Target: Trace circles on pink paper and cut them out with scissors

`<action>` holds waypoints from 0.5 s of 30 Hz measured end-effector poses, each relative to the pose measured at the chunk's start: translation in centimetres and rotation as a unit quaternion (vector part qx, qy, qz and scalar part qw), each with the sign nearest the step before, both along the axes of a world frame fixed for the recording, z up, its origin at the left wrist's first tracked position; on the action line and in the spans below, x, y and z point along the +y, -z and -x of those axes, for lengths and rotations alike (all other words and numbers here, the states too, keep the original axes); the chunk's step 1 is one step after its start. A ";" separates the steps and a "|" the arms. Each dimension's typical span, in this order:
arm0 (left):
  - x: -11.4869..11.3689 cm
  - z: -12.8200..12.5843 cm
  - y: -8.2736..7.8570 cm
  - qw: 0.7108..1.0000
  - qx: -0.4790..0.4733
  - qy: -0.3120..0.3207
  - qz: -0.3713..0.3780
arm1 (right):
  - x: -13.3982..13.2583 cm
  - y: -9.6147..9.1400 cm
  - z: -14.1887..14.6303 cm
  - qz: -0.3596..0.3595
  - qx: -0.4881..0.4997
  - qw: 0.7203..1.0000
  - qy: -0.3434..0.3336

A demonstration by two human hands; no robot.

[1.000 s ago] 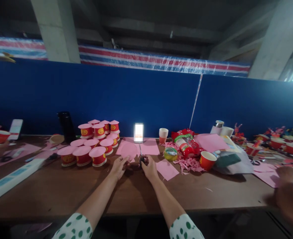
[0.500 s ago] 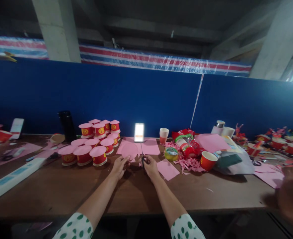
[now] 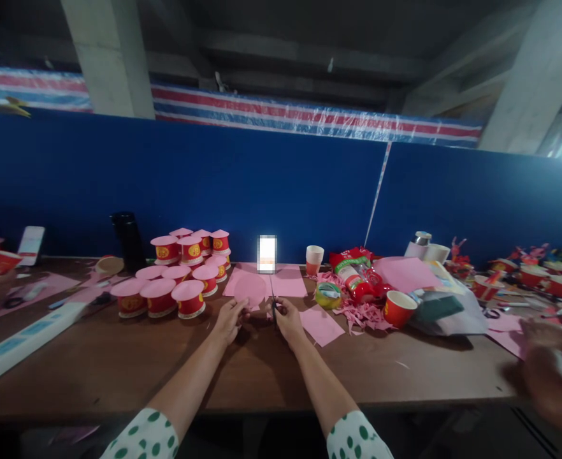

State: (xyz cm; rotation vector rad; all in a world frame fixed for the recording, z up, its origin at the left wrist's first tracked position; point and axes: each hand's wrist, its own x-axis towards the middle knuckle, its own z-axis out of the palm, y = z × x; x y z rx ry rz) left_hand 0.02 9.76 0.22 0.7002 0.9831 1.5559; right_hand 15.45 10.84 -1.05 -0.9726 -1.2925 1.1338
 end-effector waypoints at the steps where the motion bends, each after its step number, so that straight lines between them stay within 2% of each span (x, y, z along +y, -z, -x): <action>1: 0.0 0.0 0.0 1.000 0.006 0.000 0.002 | 0.0 0.0 0.0 0.000 -0.003 1.000 0.003; 15: 0.0 0.0 0.1 1.000 0.007 0.002 0.004 | -0.3 -0.2 -0.1 0.002 0.007 1.000 -0.018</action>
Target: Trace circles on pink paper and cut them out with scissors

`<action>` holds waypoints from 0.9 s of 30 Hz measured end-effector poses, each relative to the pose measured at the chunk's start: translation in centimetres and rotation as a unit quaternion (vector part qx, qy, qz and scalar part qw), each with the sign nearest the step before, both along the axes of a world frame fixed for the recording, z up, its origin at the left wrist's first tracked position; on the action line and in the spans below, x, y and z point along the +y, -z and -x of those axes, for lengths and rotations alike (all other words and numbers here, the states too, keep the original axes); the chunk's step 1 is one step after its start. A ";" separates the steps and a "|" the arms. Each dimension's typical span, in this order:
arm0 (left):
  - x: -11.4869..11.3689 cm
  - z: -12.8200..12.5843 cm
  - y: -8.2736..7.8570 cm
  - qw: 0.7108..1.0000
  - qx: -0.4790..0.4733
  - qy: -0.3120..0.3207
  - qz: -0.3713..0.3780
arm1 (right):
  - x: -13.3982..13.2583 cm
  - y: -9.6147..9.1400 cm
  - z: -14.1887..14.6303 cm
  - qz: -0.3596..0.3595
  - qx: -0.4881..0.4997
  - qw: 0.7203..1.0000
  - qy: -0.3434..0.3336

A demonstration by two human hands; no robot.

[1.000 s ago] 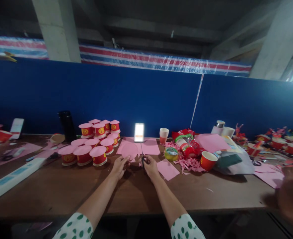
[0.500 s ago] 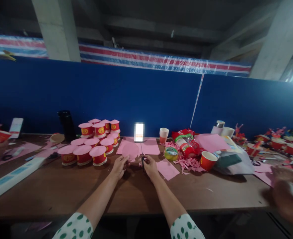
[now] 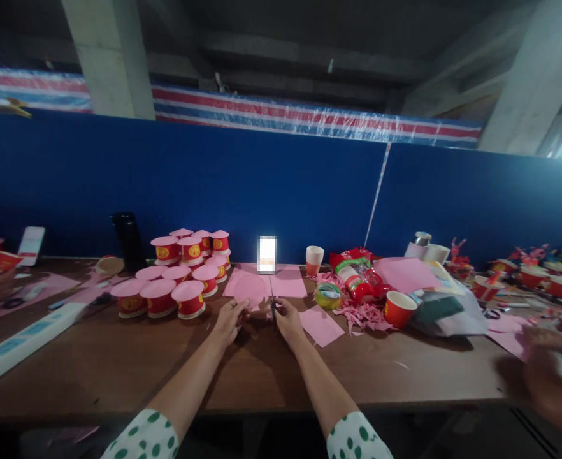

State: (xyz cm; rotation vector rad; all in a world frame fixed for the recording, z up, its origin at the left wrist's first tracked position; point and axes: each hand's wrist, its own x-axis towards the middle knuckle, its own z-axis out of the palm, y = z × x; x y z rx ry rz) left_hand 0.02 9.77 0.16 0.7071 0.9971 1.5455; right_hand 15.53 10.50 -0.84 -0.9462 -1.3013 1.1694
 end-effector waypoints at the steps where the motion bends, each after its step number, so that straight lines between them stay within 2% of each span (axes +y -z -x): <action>1: 0.0 0.0 0.0 1.000 0.001 0.000 -0.002 | 0.0 0.0 0.0 0.000 0.003 1.000 -0.003; 27: 0.0 0.0 0.0 1.000 -0.004 -0.001 -0.011 | 0.3 0.4 -0.1 -0.002 -0.010 1.000 0.005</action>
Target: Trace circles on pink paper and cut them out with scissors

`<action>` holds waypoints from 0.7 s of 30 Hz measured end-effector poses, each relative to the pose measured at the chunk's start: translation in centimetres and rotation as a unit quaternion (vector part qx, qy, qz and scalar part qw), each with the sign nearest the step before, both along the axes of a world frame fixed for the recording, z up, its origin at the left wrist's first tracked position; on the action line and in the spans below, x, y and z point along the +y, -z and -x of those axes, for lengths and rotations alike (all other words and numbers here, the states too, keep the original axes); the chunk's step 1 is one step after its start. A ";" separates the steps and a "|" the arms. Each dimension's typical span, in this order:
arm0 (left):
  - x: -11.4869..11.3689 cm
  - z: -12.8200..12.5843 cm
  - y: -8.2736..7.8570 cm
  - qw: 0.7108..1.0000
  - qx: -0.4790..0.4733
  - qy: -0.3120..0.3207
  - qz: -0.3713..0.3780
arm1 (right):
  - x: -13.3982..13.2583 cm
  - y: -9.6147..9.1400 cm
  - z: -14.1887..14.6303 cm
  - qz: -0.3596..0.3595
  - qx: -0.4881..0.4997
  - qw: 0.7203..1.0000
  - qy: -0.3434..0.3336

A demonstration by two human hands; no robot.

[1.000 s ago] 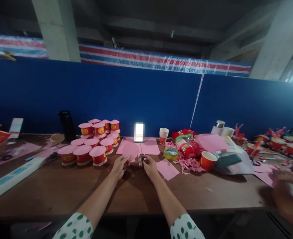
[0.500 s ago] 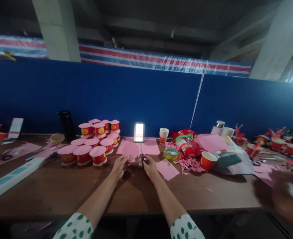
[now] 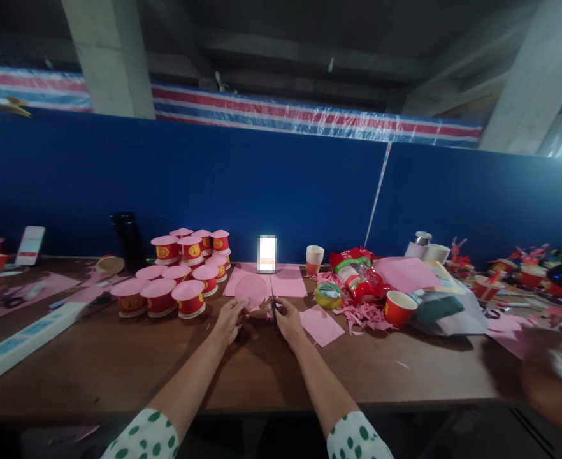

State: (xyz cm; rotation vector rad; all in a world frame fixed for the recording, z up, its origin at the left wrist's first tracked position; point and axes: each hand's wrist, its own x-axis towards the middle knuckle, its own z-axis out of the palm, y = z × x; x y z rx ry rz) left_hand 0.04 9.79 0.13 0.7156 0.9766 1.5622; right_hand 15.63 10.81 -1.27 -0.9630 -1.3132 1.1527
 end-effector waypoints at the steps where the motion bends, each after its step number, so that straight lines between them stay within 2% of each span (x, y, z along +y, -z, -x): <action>1: 0.0 0.0 0.0 1.000 0.000 -0.001 0.001 | 0.0 0.1 0.0 -0.001 0.000 1.000 -0.003; 13: -0.1 0.0 -0.2 1.000 0.000 0.007 0.009 | -0.3 -0.2 0.1 -0.007 -0.019 1.000 -0.004; 21: -0.3 -0.1 -0.6 1.000 0.007 0.008 0.019 | -0.6 -0.3 0.1 -0.024 -0.020 0.999 -0.032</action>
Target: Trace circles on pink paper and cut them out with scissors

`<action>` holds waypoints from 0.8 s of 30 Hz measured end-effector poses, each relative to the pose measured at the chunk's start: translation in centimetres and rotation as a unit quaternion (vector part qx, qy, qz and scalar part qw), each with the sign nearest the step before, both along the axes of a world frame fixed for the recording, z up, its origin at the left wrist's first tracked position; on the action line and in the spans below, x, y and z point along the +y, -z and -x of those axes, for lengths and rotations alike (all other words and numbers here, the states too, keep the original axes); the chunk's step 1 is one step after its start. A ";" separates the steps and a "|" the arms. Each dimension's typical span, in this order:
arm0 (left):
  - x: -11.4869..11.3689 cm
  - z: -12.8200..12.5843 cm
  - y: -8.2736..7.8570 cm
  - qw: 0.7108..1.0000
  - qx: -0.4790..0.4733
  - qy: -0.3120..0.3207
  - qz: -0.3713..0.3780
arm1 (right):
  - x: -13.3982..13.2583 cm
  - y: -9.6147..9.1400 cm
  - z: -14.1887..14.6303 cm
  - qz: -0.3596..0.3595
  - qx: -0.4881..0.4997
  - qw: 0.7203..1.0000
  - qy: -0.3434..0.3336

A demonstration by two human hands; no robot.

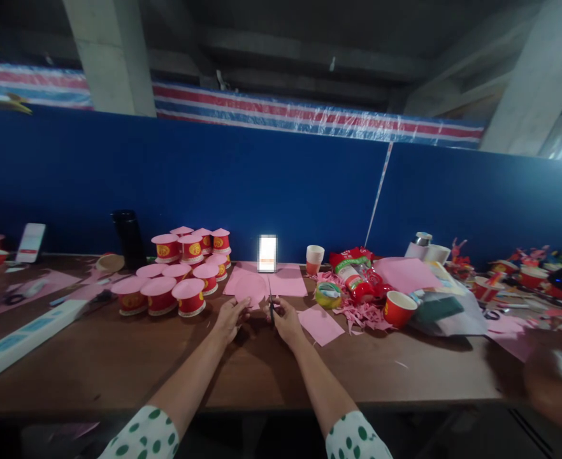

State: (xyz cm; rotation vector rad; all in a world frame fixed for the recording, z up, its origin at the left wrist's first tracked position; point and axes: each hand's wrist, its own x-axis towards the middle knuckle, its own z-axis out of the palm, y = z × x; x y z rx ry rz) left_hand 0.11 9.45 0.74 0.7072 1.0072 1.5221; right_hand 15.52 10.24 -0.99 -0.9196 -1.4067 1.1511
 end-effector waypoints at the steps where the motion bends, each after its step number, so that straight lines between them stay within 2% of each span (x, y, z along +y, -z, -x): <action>1: 0.0 0.0 0.0 1.000 0.001 0.001 0.001 | 0.0 0.1 0.0 -0.001 -0.002 1.000 -0.001; 14: 0.4 -0.1 0.4 1.000 0.021 0.003 -0.011 | 0.5 1.0 0.2 -0.023 0.013 0.999 -0.023; 20: 0.4 -0.1 0.5 0.999 0.029 0.004 -0.023 | 0.5 0.7 0.2 -0.020 0.056 0.998 -0.030; 24: 0.5 0.0 0.6 0.999 0.027 0.007 -0.019 | 0.7 0.8 0.2 -0.026 0.047 0.998 -0.029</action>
